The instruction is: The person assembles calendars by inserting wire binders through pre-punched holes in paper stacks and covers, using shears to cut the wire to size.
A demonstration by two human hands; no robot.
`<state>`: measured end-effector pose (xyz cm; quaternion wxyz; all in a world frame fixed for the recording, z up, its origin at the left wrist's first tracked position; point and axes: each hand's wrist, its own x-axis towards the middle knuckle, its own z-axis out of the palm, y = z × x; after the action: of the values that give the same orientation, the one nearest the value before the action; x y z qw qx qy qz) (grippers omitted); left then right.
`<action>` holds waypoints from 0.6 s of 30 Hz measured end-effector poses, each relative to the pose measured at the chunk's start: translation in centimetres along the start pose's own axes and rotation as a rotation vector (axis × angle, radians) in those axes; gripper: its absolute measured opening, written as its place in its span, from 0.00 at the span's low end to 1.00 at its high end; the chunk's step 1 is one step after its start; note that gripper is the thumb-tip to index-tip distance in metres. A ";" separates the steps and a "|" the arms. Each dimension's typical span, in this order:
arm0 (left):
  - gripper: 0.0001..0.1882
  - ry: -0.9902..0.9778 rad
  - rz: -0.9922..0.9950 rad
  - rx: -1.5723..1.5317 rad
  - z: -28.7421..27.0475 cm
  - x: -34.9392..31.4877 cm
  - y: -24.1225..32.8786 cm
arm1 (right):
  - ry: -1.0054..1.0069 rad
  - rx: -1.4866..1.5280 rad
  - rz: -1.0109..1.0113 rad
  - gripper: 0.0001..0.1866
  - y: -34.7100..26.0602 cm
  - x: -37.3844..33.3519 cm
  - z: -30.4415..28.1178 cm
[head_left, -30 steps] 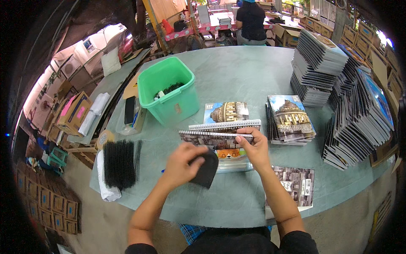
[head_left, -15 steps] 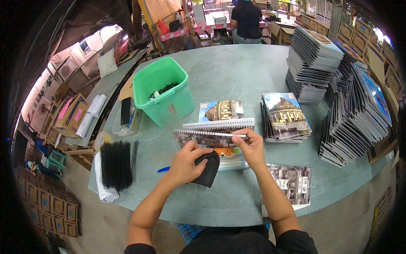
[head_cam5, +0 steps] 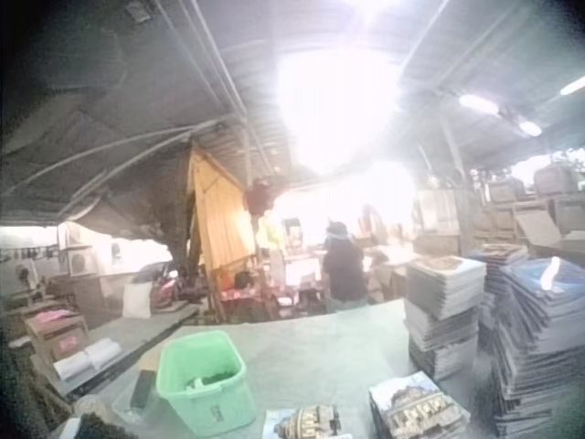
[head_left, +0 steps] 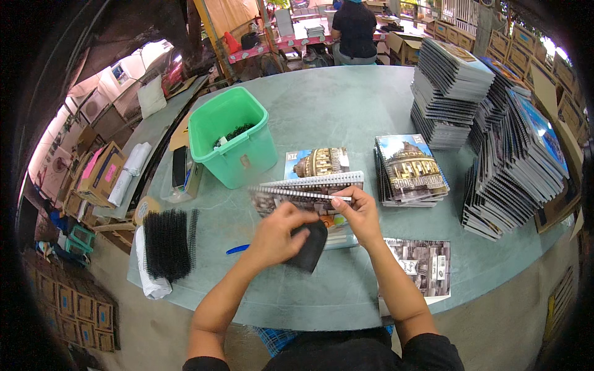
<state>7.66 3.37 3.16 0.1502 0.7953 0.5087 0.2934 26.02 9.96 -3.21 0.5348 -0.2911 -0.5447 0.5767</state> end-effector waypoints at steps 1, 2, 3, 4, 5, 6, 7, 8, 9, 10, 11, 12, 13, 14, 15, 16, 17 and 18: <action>0.14 0.076 0.013 -0.013 0.3 0.1 0.7 | -0.005 -0.007 0.004 0.14 0.0 0.1 -0.2; 0.14 0.361 0.000 -0.042 -0.2 1.0 1.3 | -0.024 -0.001 -0.017 0.17 -0.2 0.2 -0.5; 0.14 0.640 -0.022 -0.065 -0.7 1.5 1.7 | -0.044 0.017 -0.031 0.21 -0.6 0.2 -0.3; 0.15 0.573 -0.002 -0.007 -0.6 1.5 1.5 | -0.064 0.034 -0.045 0.25 -0.9 0.1 0.0; 0.16 0.505 0.018 0.049 -0.4 1.5 1.2 | -0.037 0.008 0.002 0.27 -0.7 -0.1 0.1; 0.16 0.452 0.041 0.100 -0.1 1.6 0.9 | -0.017 -0.030 0.044 0.30 -0.8 0.1 0.1; 0.15 0.228 -0.004 0.059 0.6 1.0 1.0 | 0.003 -0.068 0.084 0.32 -0.9 0.2 0.1; 0.14 0.237 0.015 0.009 0.7 1.1 1.2 | -0.009 -0.056 0.078 0.31 -1.1 0.2 0.2; 0.14 0.234 0.035 -0.036 0.5 1.1 1.4 | -0.014 -0.035 0.073 0.31 -1.2 0.1 0.4; 0.14 0.385 0.017 -0.053 0.4 1.7 1.9 | -0.018 -0.014 0.068 0.30 -1.3 0.0 0.4; 0.14 0.535 -0.002 -0.071 0.5 2.6 2.6 | -0.039 0.017 0.065 0.30 -1.0 0.1 0.3; 0.15 0.690 -0.027 -0.096 0.7 3.0 2.9 | -0.065 0.041 0.067 0.30 -0.7 0.2 0.1; 0.14 0.365 0.000 -0.008 1.9 2.6 1.9 | -0.090 0.063 0.069 0.29 -0.5 0.3 -0.2; 0.14 0.189 -0.046 0.004 3.2 1.6 2.1 | -0.134 0.034 -0.049 0.24 -0.6 0.5 -0.7; 0.13 0.017 -0.086 0.018 4.8 0.5 2.5 | -0.154 -0.053 -0.036 0.22 -0.9 0.6 -0.9; 0.13 -0.097 -0.097 -0.046 6.7 -1.5 1.4 | -0.183 -0.119 -0.030 0.20 -1.2 0.6 -0.4; 0.13 -0.217 -0.107 -0.113 8.4 -3.1 0.2 | -0.204 -0.186 -0.022 0.18 -1.2 0.7 0.0; 0.13 -0.194 -0.066 -0.101 9.0 -3.6 0.1 | -0.197 -0.153 -0.079 0.16 -1.1 0.6 0.0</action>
<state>12.24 0.66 -4.93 0.2481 0.7943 0.5022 0.2353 26.22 10.37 -2.01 0.4772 -0.2511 -0.6480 0.5378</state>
